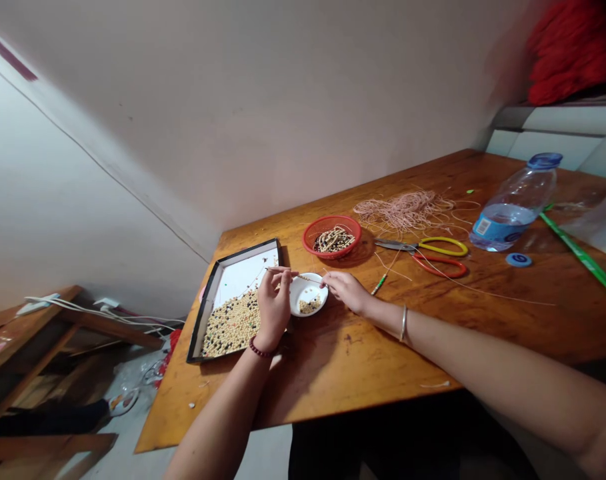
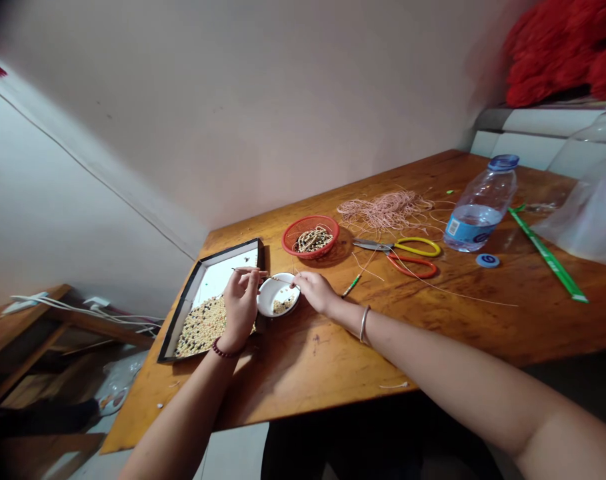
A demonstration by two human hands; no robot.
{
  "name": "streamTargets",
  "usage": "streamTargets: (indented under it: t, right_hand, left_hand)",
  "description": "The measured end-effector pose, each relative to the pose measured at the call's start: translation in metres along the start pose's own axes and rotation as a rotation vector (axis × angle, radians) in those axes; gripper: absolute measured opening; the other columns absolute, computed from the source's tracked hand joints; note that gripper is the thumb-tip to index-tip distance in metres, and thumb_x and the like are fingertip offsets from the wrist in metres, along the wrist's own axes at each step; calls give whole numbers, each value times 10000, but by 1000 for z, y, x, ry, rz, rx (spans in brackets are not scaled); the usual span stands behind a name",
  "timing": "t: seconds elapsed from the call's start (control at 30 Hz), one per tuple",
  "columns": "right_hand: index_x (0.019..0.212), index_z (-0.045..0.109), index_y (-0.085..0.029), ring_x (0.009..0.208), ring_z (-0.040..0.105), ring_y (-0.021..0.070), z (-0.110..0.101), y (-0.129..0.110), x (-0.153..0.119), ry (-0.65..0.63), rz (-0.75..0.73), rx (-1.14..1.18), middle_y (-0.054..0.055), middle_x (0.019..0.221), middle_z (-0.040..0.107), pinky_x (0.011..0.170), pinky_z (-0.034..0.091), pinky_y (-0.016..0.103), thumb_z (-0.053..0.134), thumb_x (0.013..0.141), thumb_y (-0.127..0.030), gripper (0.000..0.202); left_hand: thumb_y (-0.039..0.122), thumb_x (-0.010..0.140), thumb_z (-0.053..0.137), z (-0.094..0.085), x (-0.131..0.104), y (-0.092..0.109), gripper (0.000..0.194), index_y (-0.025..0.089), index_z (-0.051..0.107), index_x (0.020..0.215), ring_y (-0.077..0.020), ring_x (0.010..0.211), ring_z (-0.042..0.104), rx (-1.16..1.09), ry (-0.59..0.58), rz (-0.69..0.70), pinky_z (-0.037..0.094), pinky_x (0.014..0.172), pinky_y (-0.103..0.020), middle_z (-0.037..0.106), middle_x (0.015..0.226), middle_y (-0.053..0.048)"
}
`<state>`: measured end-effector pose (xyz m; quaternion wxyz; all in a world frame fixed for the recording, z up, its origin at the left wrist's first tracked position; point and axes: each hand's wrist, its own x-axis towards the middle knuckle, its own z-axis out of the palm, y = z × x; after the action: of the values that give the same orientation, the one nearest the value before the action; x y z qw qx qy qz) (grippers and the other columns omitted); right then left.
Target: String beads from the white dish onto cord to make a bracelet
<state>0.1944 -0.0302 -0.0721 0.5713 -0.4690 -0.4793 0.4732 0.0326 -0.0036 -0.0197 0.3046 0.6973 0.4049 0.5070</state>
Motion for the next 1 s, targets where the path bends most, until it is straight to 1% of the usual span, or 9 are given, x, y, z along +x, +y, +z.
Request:
streamTargets:
  t: [0.13, 0.23, 0.33, 0.43, 0.57, 0.63, 0.7, 0.83, 1.0]
  right_hand:
    - [638, 629, -165, 507, 412, 126, -3, -2, -1, 51, 7, -53, -25, 498, 424, 509, 329, 259, 423, 820, -498, 432]
    - [650, 658, -157, 595, 491, 145, -4, -6, -2, 65, -9, -83, 13, 583, 526, 585, 382, 275, 387, 836, -542, 506]
    - [711, 677, -160, 766, 572, 180, -4, -8, -3, 87, -54, -88, 57, 758, 644, 739, 425, 302, 383, 856, -526, 491]
    - [861, 678, -167, 922, 585, 205, -4, -8, -3, 197, -140, -93, 84, 941, 675, 861, 422, 336, 397, 876, -467, 411]
    - [997, 652, -183, 1013, 571, 213, -5, -14, -8, 339, -344, -208, 91, 1046, 651, 911, 421, 349, 447, 893, -379, 302]
    - [989, 669, -201, 1007, 577, 210, -5, -19, -12, 280, -420, -296, 76, 1026, 669, 914, 422, 350, 463, 899, -347, 269]
    - [947, 694, -216, 966, 597, 207, -4, -23, -15, 183, -432, -365, 58, 975, 698, 891, 433, 346, 503, 885, -333, 233]
    - [861, 716, -199, 863, 637, 204, 2, -25, -20, 75, -345, -422, 57, 898, 729, 833, 456, 331, 599, 826, -295, 155]
    - [841, 714, -174, 825, 657, 198, 3, -25, -20, 10, -280, -383, 71, 884, 735, 778, 463, 299, 552, 854, -293, 201]
  left_hand:
    - [390, 874, 546, 1, 0, 2, 212, 178, 557, 872, -172, 799, 671, -22, 5, 1, 509, 655, -259, 684, 828, -66]
    - [379, 868, 559, 2, -1, 3, 203, 176, 561, 865, -167, 778, 673, -52, 6, 10, 512, 648, -254, 683, 808, -61]
    - [372, 861, 572, 2, -2, 4, 198, 175, 566, 870, -168, 763, 676, -83, 1, 21, 519, 642, -258, 687, 796, -59]
    - [366, 856, 580, 2, -2, 5, 192, 175, 576, 880, -169, 763, 678, -101, 0, 31, 521, 641, -259, 687, 793, -57]
    - [362, 854, 585, 2, -3, 5, 187, 177, 585, 884, -170, 779, 678, -98, -6, 30, 518, 655, -262, 685, 802, -56]
    - [364, 850, 590, 2, -2, 5, 188, 178, 585, 881, -171, 779, 679, -100, -2, 28, 516, 655, -263, 686, 797, -54]
    - [365, 848, 593, 2, -2, 5, 189, 179, 585, 879, -170, 775, 678, -109, -4, 25, 514, 653, -261, 688, 794, -54]
    - [369, 850, 590, 1, -1, 4, 192, 179, 583, 877, -158, 754, 669, -117, -3, 13, 507, 641, -251, 692, 799, -58]
    - [383, 845, 595, 0, 1, 3, 210, 174, 587, 862, -147, 741, 652, -102, 58, -5, 497, 604, -229, 682, 800, -61]
